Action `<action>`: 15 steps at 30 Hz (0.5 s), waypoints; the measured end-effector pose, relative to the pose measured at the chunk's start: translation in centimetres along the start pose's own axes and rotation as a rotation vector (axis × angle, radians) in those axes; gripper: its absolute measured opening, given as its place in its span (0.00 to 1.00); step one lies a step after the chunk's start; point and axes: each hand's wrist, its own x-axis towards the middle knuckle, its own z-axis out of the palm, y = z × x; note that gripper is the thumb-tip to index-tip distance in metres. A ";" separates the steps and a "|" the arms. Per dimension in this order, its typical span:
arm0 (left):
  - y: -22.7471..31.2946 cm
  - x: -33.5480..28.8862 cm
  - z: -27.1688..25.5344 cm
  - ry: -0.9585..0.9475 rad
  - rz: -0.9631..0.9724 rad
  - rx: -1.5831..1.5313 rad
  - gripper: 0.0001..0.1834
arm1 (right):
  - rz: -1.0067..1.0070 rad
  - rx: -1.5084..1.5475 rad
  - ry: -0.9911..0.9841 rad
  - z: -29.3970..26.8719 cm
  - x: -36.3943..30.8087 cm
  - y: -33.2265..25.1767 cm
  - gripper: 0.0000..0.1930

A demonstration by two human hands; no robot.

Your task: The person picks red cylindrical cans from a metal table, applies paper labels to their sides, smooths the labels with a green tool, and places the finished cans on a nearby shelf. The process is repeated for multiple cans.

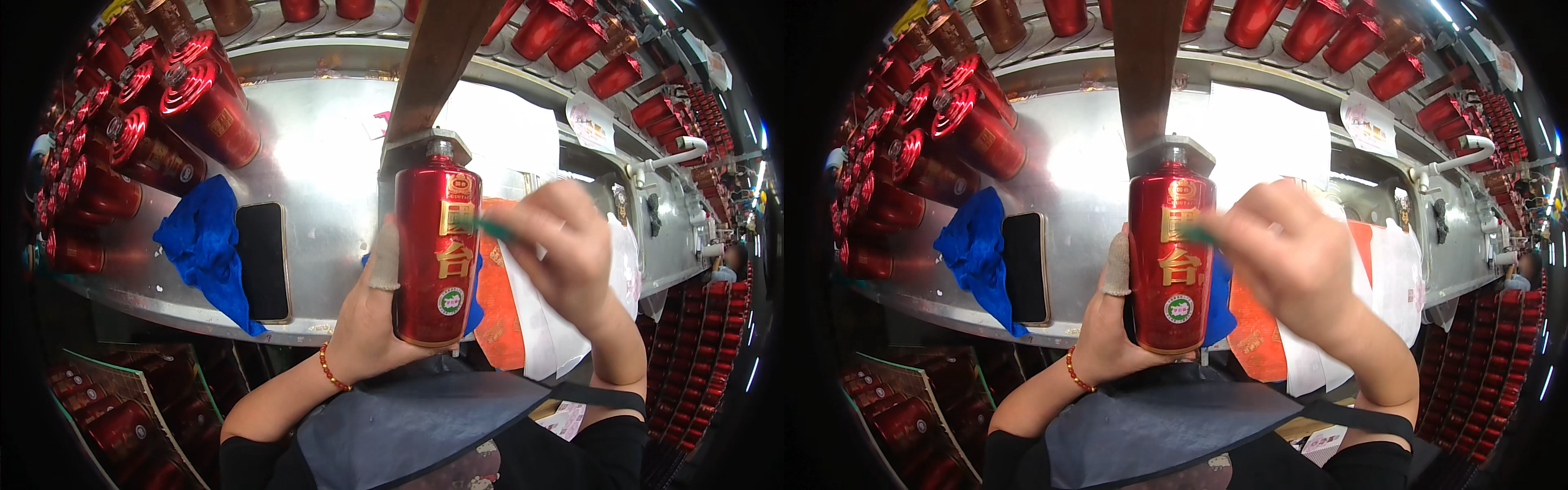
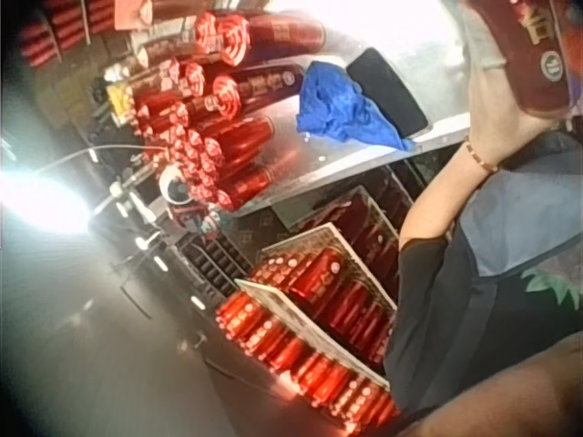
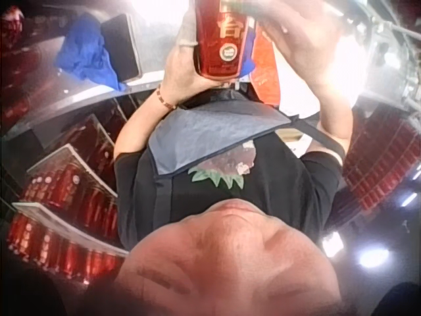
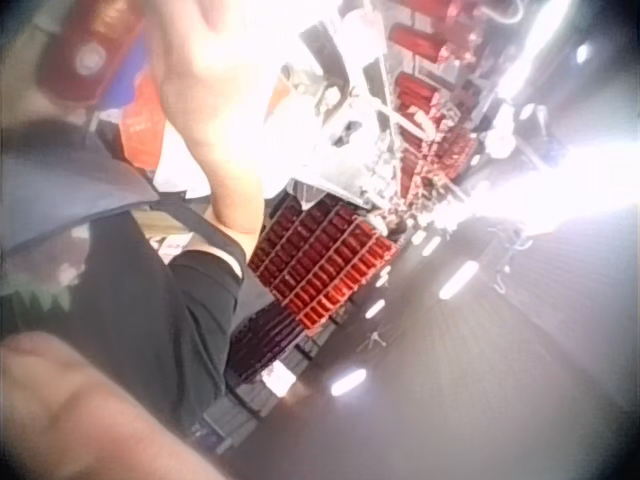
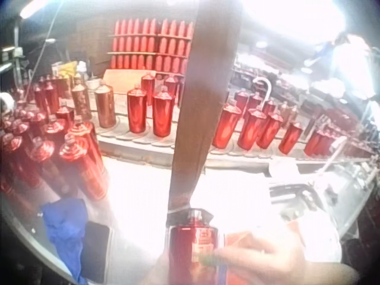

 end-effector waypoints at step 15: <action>0.1 -0.6 0.2 0.121 0.009 0.067 0.59 | -0.132 0.050 -0.148 -0.6 -3.9 -5.9 0.21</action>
